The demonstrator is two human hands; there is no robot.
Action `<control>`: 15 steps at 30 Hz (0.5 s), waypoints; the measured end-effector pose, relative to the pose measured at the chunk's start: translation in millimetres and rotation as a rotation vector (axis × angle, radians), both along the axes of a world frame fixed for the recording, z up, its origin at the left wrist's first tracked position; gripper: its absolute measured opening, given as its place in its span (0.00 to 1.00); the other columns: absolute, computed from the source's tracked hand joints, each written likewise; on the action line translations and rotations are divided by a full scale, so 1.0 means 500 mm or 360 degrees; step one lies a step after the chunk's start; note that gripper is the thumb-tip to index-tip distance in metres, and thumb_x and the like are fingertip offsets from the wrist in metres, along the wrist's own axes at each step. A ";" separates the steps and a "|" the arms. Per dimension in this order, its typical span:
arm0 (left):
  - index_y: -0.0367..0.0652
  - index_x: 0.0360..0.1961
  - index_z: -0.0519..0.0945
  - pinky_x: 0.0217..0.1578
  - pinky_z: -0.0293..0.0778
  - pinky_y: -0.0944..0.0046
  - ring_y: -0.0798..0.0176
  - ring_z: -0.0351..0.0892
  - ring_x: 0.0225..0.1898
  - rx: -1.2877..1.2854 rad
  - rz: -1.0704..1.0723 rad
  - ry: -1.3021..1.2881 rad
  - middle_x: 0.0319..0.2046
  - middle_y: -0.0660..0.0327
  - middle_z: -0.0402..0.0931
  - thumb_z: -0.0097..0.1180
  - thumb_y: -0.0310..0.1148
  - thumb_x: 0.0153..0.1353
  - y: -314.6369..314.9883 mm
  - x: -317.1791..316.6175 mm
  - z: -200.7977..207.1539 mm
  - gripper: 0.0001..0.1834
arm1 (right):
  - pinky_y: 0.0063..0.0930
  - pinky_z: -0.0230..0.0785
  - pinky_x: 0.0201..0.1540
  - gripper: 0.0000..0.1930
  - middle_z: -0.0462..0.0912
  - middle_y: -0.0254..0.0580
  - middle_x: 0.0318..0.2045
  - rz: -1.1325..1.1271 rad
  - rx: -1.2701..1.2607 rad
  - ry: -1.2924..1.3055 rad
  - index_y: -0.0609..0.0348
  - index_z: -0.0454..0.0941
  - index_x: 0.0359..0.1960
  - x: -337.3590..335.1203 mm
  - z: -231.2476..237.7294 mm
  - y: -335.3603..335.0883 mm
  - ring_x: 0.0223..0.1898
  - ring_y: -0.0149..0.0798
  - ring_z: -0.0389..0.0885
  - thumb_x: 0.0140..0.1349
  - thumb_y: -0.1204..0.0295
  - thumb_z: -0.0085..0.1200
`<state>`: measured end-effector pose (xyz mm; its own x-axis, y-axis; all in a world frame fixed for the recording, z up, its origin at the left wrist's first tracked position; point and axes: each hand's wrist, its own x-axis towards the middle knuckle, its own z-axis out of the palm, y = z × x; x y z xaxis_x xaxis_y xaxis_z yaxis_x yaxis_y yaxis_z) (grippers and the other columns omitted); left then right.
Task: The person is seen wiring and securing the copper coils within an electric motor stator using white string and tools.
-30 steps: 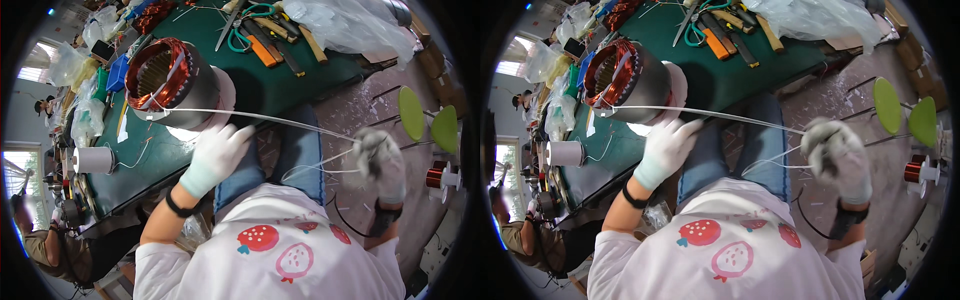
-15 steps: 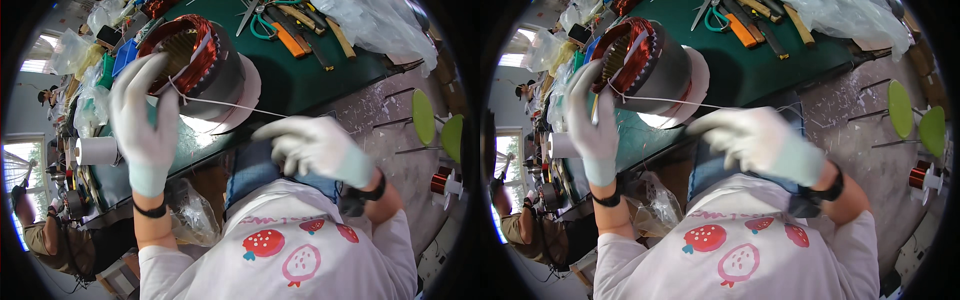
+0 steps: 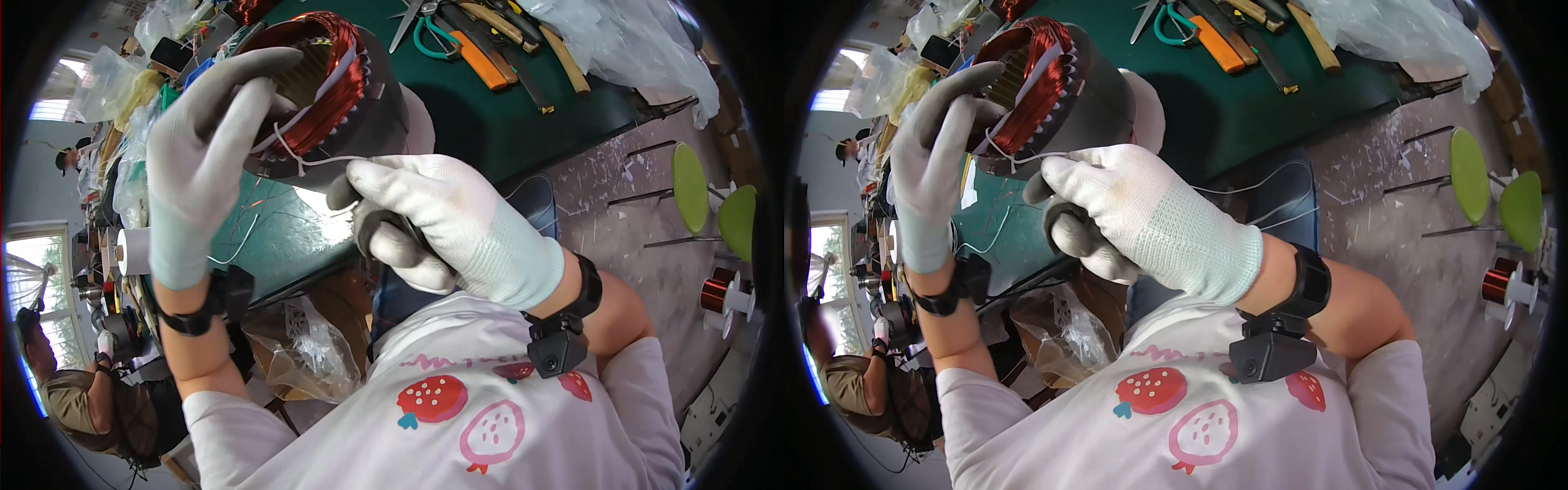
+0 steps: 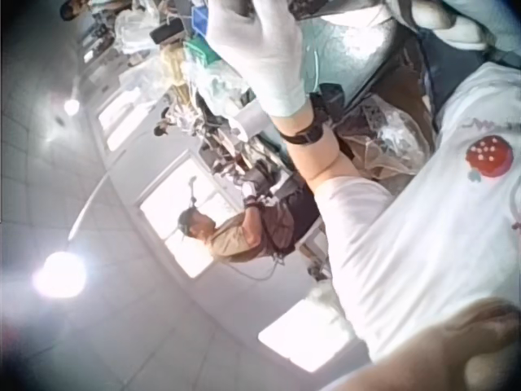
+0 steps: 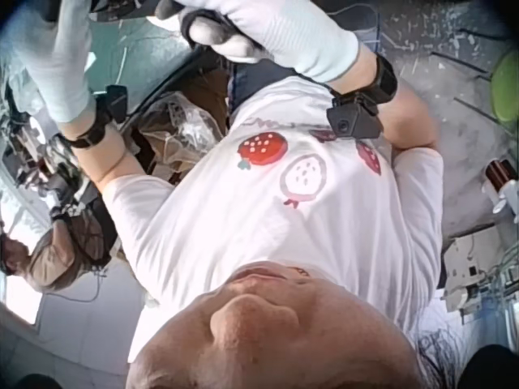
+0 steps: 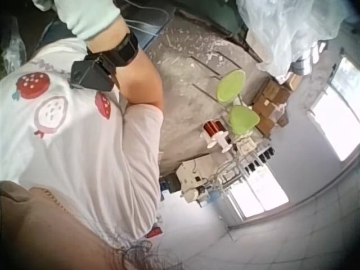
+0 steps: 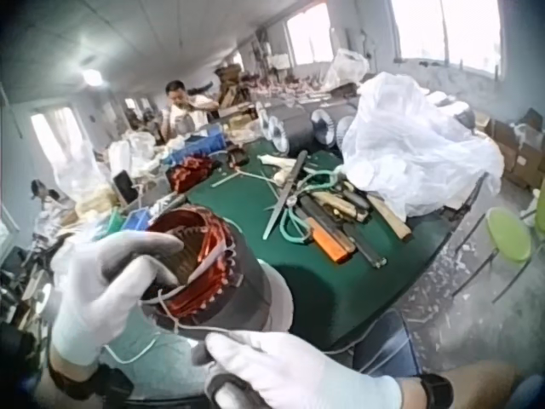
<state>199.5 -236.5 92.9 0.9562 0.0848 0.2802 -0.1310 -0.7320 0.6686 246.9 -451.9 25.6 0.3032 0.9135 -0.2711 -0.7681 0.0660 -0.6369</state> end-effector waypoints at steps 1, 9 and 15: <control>0.32 0.54 0.79 0.42 0.76 0.72 0.72 0.79 0.37 -0.0007 -0.0113 0.0090 0.37 0.60 0.83 0.46 0.31 0.72 0.006 0.013 0.015 0.18 | 0.17 0.58 0.15 0.15 0.75 0.32 0.21 -0.0006 0.0000 -0.0006 0.61 0.74 0.44 -0.004 0.006 0.008 0.13 0.23 0.68 0.76 0.60 0.43; 0.35 0.51 0.81 0.46 0.76 0.65 0.66 0.83 0.40 0.0877 -0.0251 0.0318 0.40 0.55 0.84 0.51 0.33 0.67 0.028 0.078 0.076 0.16 | 0.14 0.59 0.16 0.16 0.77 0.34 0.21 0.0022 0.0115 0.0099 0.60 0.75 0.46 0.007 0.008 -0.027 0.13 0.22 0.68 0.75 0.58 0.45; 0.34 0.51 0.80 0.48 0.79 0.63 0.60 0.84 0.39 0.1171 -0.0367 0.0556 0.40 0.53 0.84 0.53 0.30 0.63 0.018 0.084 0.093 0.17 | 0.15 0.56 0.13 0.16 0.77 0.31 0.20 -0.0009 -0.0390 -0.0564 0.61 0.78 0.40 0.032 0.029 0.004 0.13 0.21 0.68 0.74 0.60 0.46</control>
